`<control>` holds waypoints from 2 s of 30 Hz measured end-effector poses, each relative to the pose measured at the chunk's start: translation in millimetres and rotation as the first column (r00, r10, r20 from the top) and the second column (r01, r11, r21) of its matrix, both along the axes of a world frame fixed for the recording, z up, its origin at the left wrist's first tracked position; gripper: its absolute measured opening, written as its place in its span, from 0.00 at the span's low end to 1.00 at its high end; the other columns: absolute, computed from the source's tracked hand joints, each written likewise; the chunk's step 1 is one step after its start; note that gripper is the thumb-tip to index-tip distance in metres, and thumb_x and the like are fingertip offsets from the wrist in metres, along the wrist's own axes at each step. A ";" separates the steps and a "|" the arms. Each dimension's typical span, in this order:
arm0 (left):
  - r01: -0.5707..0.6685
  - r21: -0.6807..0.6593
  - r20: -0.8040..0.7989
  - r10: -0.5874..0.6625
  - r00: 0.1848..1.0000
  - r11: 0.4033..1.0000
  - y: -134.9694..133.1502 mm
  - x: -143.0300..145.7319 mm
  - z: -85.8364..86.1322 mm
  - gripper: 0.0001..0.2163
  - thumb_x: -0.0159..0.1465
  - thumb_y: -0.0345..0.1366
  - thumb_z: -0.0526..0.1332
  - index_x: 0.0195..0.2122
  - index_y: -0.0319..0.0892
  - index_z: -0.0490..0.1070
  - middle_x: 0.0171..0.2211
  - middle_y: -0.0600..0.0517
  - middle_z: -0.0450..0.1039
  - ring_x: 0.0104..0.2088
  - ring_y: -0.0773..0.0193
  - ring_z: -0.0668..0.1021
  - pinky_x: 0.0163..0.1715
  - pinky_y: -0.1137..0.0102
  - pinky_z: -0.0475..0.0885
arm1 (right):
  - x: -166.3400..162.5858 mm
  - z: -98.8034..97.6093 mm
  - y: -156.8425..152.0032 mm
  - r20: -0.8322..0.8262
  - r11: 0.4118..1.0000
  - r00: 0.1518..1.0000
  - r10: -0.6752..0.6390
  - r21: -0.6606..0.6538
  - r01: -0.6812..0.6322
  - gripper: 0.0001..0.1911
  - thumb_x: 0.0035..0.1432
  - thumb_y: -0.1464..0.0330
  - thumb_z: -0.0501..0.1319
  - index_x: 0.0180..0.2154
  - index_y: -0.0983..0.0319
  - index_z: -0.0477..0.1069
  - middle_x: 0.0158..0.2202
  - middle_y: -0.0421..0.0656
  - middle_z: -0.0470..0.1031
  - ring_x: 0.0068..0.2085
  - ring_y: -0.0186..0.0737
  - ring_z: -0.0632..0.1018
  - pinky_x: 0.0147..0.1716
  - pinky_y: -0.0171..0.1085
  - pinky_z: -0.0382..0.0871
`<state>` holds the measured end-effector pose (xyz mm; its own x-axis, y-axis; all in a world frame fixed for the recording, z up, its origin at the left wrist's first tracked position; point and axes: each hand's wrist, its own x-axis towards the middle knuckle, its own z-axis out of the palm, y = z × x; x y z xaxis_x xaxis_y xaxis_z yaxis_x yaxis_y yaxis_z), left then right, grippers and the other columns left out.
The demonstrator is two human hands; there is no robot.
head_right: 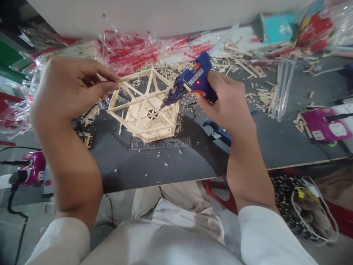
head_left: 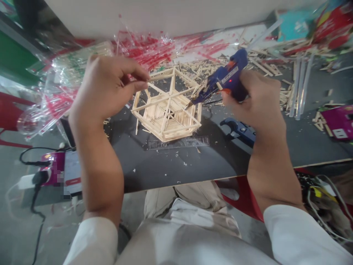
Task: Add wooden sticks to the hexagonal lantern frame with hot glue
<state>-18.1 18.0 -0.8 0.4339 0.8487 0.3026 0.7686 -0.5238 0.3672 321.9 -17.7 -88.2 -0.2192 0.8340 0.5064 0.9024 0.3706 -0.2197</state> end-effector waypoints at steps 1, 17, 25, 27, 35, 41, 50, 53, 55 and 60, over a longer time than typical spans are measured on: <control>0.002 0.008 0.007 -0.003 1.000 1.000 0.4 -0.1 -0.5 0.07 0.68 0.39 0.70 0.42 0.42 0.85 0.39 0.51 0.86 0.35 0.61 0.80 0.67 0.41 0.63 | 1.6 -1.2 0.9 0.003 1.000 1.000 0.013 0.017 -0.013 0.09 0.68 0.58 0.55 0.40 0.56 0.66 0.37 0.50 0.78 0.37 0.46 0.79 0.37 0.43 0.70; 0.187 0.074 0.040 -0.190 0.981 0.980 4.8 6.1 -8.6 0.05 0.67 0.33 0.70 0.43 0.43 0.86 0.40 0.50 0.85 0.36 0.61 0.82 0.48 0.59 0.80 | 11.9 9.5 -3.7 0.020 1.000 1.000 0.022 -0.015 -0.022 0.09 0.63 0.65 0.60 0.34 0.56 0.59 0.32 0.44 0.74 0.33 0.42 0.76 0.37 0.41 0.71; 0.171 0.061 0.006 -0.171 0.985 0.983 4.9 6.8 -10.5 0.06 0.69 0.37 0.69 0.43 0.45 0.86 0.40 0.51 0.85 0.38 0.60 0.83 0.53 0.55 0.79 | 14.7 19.5 -8.3 0.010 0.996 1.000 -0.020 -0.084 0.021 0.13 0.62 0.62 0.59 0.31 0.55 0.53 0.29 0.45 0.71 0.32 0.41 0.73 0.38 0.42 0.71; 0.161 0.060 0.000 -0.162 0.987 0.985 5.0 6.7 -10.2 0.07 0.70 0.39 0.68 0.43 0.44 0.86 0.41 0.50 0.85 0.39 0.60 0.83 0.57 0.53 0.78 | 15.6 20.9 -9.0 0.013 0.994 0.999 -0.033 -0.106 0.035 0.14 0.62 0.61 0.59 0.31 0.55 0.54 0.30 0.45 0.71 0.33 0.41 0.73 0.38 0.43 0.71; 0.164 0.057 0.021 -0.166 0.986 0.985 6.9 8.3 -11.9 0.06 0.69 0.38 0.68 0.42 0.46 0.86 0.39 0.51 0.85 0.38 0.60 0.82 0.57 0.53 0.76 | 21.7 22.0 -10.1 -0.022 0.997 1.000 0.011 -0.073 -0.012 0.14 0.59 0.65 0.61 0.30 0.55 0.54 0.29 0.43 0.69 0.32 0.40 0.72 0.35 0.43 0.69; 0.232 0.006 -0.017 -0.232 0.973 0.973 9.6 10.5 -12.7 0.10 0.71 0.43 0.64 0.46 0.55 0.86 0.43 0.51 0.84 0.40 0.55 0.82 0.54 0.51 0.76 | 22.4 23.2 -8.2 -0.038 0.998 0.998 0.041 -0.048 -0.042 0.14 0.57 0.64 0.61 0.29 0.55 0.54 0.27 0.41 0.67 0.30 0.40 0.70 0.33 0.42 0.67; 0.315 0.013 0.059 -0.315 0.947 0.949 1.4 38.6 -21.8 0.11 0.71 0.42 0.62 0.45 0.54 0.86 0.49 0.49 0.80 0.41 0.56 0.81 0.44 0.55 0.77 | 35.7 14.3 -0.6 -0.072 0.992 0.993 -0.093 -0.097 0.086 0.16 0.55 0.57 0.65 0.30 0.55 0.58 0.25 0.38 0.63 0.28 0.37 0.63 0.32 0.41 0.63; 0.349 0.014 0.020 -0.349 0.937 0.937 2.1 43.1 -29.7 0.11 0.71 0.40 0.62 0.45 0.52 0.86 0.50 0.48 0.79 0.41 0.56 0.81 0.41 0.58 0.76 | 35.5 12.0 4.9 0.011 0.948 0.971 -0.241 -0.211 0.238 0.12 0.59 0.61 0.65 0.31 0.56 0.62 0.28 0.41 0.69 0.31 0.39 0.68 0.37 0.42 0.66; 0.365 -0.005 -0.023 -0.365 0.931 0.931 2.9 44.5 -32.2 0.11 0.71 0.39 0.63 0.45 0.52 0.86 0.50 0.48 0.79 0.41 0.57 0.81 0.41 0.59 0.75 | 35.7 6.3 10.0 0.077 0.901 0.948 -0.310 -0.294 0.319 0.11 0.61 0.60 0.66 0.32 0.57 0.67 0.29 0.45 0.73 0.32 0.42 0.71 0.39 0.43 0.67; 0.372 -0.027 -0.063 -0.373 0.926 0.928 3.9 44.5 -32.7 0.11 0.72 0.39 0.62 0.45 0.54 0.86 0.50 0.49 0.80 0.42 0.59 0.81 0.44 0.60 0.75 | 43.3 -16.7 21.9 0.094 0.853 0.950 -0.297 -0.421 0.308 0.22 0.61 0.57 0.70 0.50 0.66 0.77 0.49 0.60 0.80 0.49 0.58 0.79 0.53 0.52 0.71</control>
<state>26.4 22.0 -33.5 0.7381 0.6261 0.2514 0.5416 -0.7720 0.3325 365.3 4.2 -105.0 0.0719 0.9938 0.0850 0.9618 -0.0465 -0.2696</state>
